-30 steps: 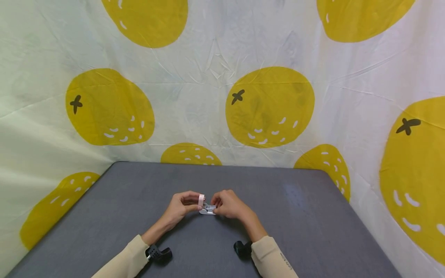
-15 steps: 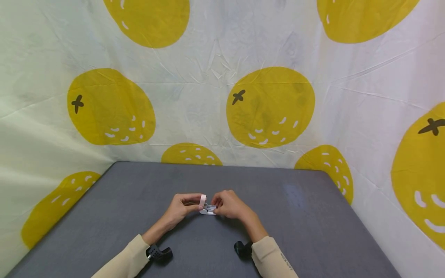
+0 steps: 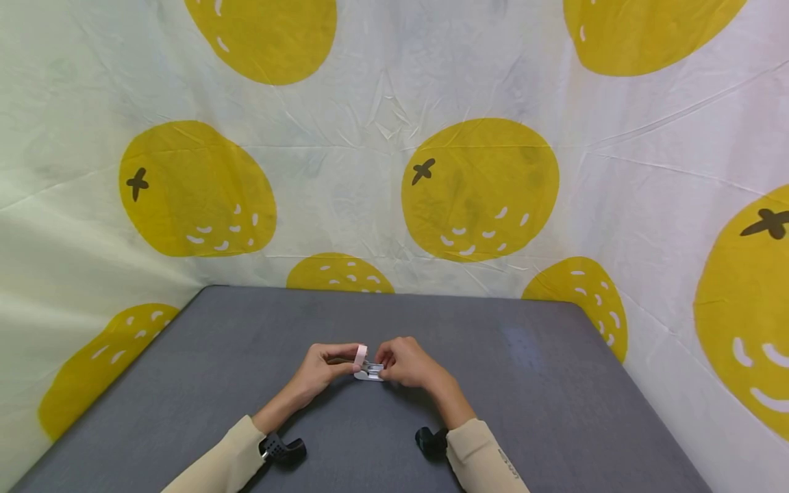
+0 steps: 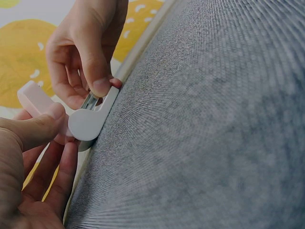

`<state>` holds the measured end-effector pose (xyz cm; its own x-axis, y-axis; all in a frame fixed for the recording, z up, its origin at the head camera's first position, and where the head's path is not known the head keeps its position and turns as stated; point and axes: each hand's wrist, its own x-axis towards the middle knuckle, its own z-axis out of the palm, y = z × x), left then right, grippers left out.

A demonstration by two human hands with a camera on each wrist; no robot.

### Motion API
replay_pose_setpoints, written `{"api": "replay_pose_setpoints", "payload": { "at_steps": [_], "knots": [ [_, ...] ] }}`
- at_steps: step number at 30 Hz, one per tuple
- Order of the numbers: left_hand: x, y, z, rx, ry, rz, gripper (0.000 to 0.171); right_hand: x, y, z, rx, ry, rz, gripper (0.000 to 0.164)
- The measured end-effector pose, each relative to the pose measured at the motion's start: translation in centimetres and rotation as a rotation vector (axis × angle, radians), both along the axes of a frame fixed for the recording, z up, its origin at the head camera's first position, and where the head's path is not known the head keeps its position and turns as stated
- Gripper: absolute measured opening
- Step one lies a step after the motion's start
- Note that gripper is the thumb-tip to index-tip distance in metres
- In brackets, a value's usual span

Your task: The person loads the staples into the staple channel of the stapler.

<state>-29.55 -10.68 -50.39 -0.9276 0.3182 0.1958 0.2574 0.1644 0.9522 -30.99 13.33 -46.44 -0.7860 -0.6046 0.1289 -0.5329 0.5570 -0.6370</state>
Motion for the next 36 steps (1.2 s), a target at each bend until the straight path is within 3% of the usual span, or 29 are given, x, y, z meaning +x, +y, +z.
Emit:
{"api": "replay_pose_setpoints", "payload": {
  "at_steps": [14, 36],
  "knots": [
    [-0.08, 0.22, 0.2, -0.01, 0.012, 0.0, 0.041, -0.5, 0.28, -0.14, -0.004, 0.022, 0.0, 0.012],
    [-0.26, 0.39, 0.38, -0.03, 0.015, -0.004, 0.041, -0.81, 0.17, 0.37, 0.015, -0.026, 0.005, 0.01]
  ]
}}
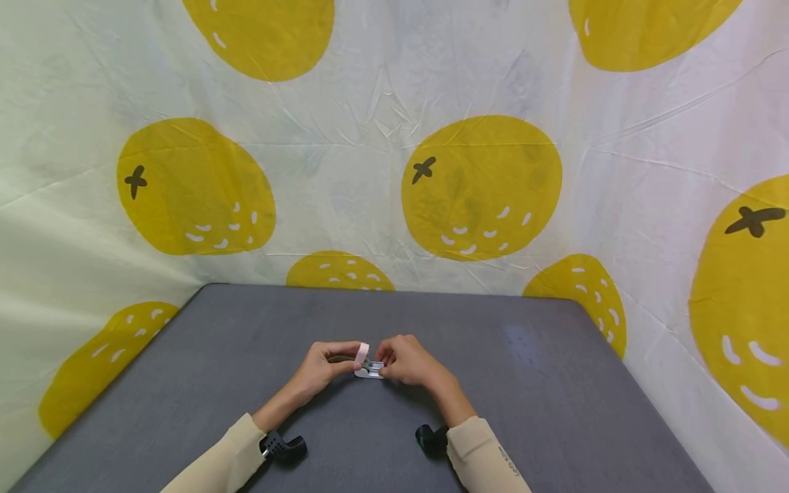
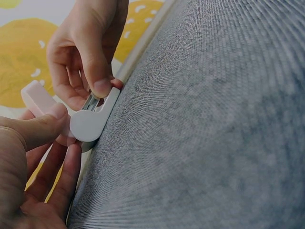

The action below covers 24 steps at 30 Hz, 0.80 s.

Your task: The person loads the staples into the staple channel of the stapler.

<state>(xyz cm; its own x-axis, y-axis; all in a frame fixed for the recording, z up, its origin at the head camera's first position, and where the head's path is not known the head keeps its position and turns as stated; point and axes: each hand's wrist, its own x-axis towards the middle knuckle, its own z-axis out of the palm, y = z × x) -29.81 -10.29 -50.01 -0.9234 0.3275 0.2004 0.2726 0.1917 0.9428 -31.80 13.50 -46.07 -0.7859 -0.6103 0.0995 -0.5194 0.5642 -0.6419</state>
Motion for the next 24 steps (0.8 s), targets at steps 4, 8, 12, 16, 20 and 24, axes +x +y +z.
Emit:
{"api": "replay_pose_setpoints", "payload": {
  "at_steps": [4, 8, 12, 16, 20, 24],
  "knots": [
    [-0.04, -0.09, -0.1, 0.002, 0.004, -0.012, 0.041, 0.08, -0.02, -0.12, -0.006, -0.003, 0.0, 0.01],
    [0.0, -0.18, -0.11, 0.003, 0.014, -0.024, 0.041, 0.21, -0.04, -0.19, -0.009, 0.002, 0.005, 0.011],
    [0.09, -0.21, -0.09, -0.002, 0.02, -0.027, 0.04, 0.35, -0.07, -0.19, -0.01, 0.012, 0.008, 0.011],
    [0.12, -0.19, -0.12, -0.005, 0.024, -0.027, 0.04, 0.43, -0.11, -0.23, -0.007, 0.009, 0.005, 0.011],
    [0.18, -0.19, -0.12, -0.005, 0.021, -0.032, 0.04, 0.48, -0.14, -0.32, -0.008, 0.004, 0.006, 0.011],
    [0.23, -0.23, -0.17, -0.008, 0.018, -0.034, 0.04, 0.52, -0.16, -0.45, -0.013, 0.003, 0.007, 0.011]
  ]
}}
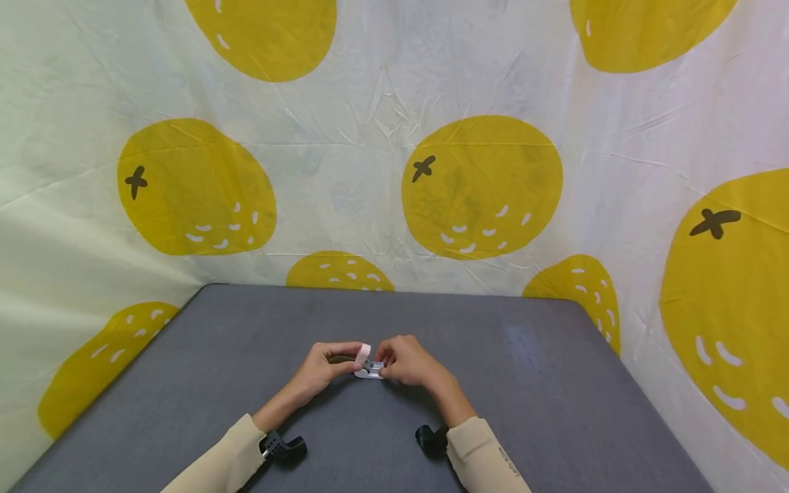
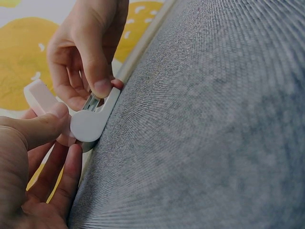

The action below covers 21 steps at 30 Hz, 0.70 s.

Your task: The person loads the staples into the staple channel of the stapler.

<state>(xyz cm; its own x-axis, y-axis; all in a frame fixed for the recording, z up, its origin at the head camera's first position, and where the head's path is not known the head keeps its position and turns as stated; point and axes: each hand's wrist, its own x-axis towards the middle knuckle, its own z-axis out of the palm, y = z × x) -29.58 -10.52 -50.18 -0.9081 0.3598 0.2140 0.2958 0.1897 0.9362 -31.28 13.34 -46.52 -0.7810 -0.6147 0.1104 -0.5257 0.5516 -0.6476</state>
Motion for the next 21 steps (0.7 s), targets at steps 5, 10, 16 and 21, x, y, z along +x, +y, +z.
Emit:
{"api": "replay_pose_setpoints", "payload": {
  "at_steps": [5, 10, 16, 21],
  "knots": [
    [-0.06, -0.02, -0.16, -0.004, -0.011, -0.001, 0.04, -0.02, 0.0, -0.09, 0.0, 0.001, -0.001, 0.011],
    [-0.05, -0.05, -0.22, -0.007, -0.008, -0.009, 0.04, -0.05, 0.02, -0.13, 0.003, -0.003, -0.005, 0.012],
    [0.06, -0.03, -0.16, -0.011, 0.011, -0.018, 0.041, 0.02, 0.06, -0.09, -0.004, 0.007, 0.001, 0.012],
    [0.01, -0.07, -0.09, -0.002, -0.004, -0.023, 0.04, 0.03, 0.04, -0.1, -0.008, 0.013, 0.003, 0.012]
  ]
}}
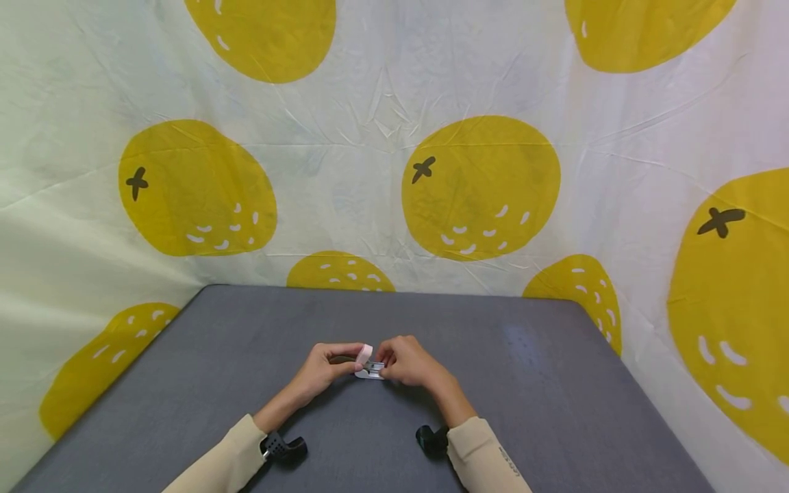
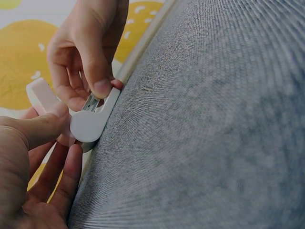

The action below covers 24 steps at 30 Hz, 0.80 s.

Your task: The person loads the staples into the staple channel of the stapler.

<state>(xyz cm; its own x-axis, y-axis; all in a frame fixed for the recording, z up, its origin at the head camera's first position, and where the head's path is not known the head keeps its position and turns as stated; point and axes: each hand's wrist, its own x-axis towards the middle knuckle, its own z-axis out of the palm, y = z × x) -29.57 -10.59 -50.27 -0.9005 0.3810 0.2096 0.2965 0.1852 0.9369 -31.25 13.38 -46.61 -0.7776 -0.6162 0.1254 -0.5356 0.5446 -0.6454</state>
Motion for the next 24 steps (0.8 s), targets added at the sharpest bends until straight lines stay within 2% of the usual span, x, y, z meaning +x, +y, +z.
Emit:
{"api": "replay_pose_setpoints", "payload": {
  "at_steps": [24],
  "knots": [
    [-0.1, 0.25, 0.34, 0.01, 0.007, -0.009, 0.04, -0.45, 0.4, 0.39, -0.021, -0.009, 0.018, 0.013]
  ]
}}
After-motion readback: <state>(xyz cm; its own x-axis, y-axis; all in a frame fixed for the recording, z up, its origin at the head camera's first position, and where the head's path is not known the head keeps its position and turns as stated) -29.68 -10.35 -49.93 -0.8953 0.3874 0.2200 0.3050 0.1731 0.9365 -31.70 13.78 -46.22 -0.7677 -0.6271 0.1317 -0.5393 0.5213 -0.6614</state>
